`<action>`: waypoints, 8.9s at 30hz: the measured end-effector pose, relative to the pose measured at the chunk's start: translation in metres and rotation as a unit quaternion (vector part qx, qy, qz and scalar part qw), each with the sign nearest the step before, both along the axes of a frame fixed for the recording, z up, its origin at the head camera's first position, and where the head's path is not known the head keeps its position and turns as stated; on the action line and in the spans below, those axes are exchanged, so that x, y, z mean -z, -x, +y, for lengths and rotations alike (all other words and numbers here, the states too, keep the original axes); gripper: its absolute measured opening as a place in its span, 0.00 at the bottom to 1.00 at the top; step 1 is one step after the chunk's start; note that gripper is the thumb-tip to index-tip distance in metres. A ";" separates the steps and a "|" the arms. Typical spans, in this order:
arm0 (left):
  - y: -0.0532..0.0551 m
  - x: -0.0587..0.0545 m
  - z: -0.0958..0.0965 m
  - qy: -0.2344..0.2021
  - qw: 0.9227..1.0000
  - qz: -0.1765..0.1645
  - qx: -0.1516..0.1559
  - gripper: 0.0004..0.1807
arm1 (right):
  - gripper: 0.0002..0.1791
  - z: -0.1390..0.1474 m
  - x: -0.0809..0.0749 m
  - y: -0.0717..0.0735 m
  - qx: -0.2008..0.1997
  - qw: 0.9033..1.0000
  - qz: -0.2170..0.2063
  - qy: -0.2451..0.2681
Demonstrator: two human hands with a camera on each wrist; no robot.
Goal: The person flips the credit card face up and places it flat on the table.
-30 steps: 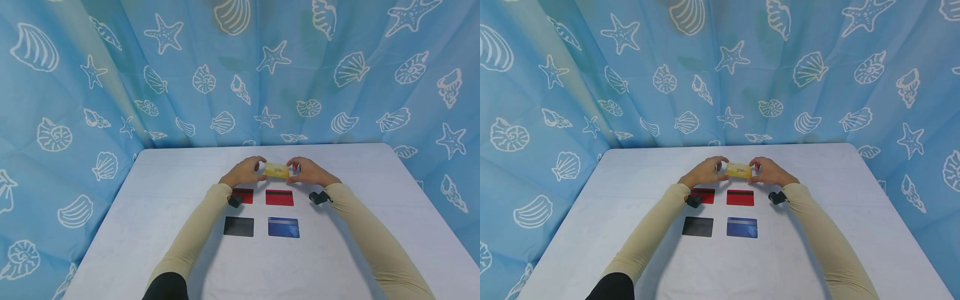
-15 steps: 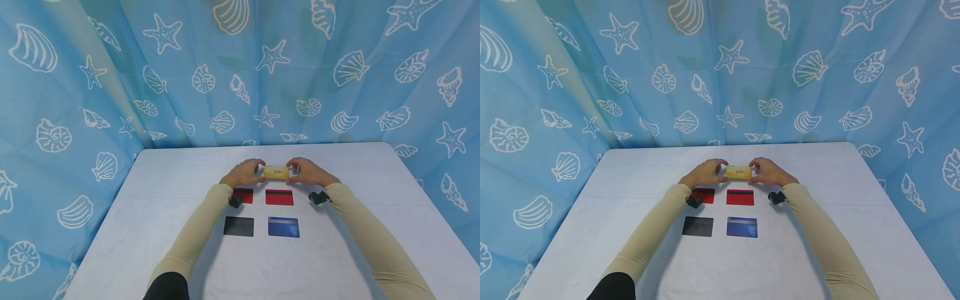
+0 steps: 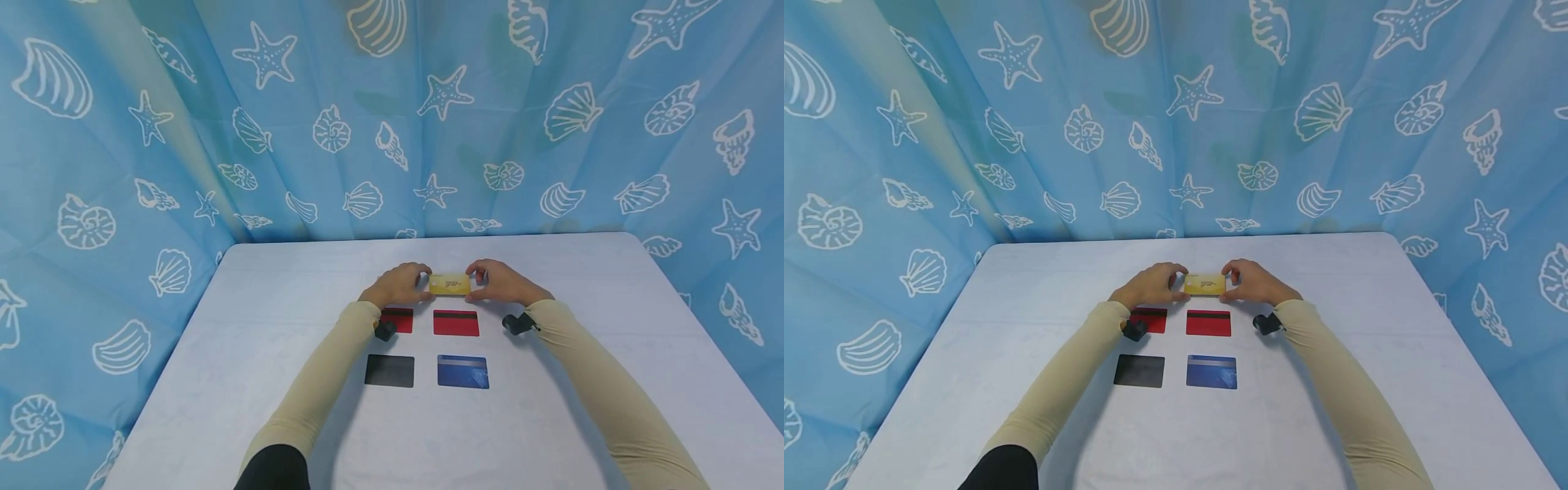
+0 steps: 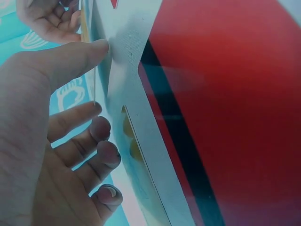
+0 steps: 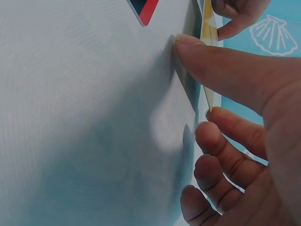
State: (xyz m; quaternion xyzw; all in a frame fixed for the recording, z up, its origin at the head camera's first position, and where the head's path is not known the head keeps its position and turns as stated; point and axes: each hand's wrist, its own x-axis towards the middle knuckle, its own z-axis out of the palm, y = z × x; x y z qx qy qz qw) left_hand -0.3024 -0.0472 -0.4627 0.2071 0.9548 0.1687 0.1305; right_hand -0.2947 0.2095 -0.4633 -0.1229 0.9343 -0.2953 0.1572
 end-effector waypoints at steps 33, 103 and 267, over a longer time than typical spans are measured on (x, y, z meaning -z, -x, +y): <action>0.001 -0.002 0.002 0.004 1.000 -0.008 0.009 0.35 | 0.33 -0.002 -0.001 0.003 -0.013 1.000 -0.004 -0.005; -0.065 -0.024 -0.098 -0.133 0.988 0.042 -0.062 0.37 | 0.26 -0.067 -0.043 -0.057 0.018 0.983 0.150 0.102; -0.075 -0.023 -0.099 -0.095 0.994 -0.046 0.001 0.36 | 0.34 -0.115 -0.019 -0.078 -0.051 0.997 0.054 0.002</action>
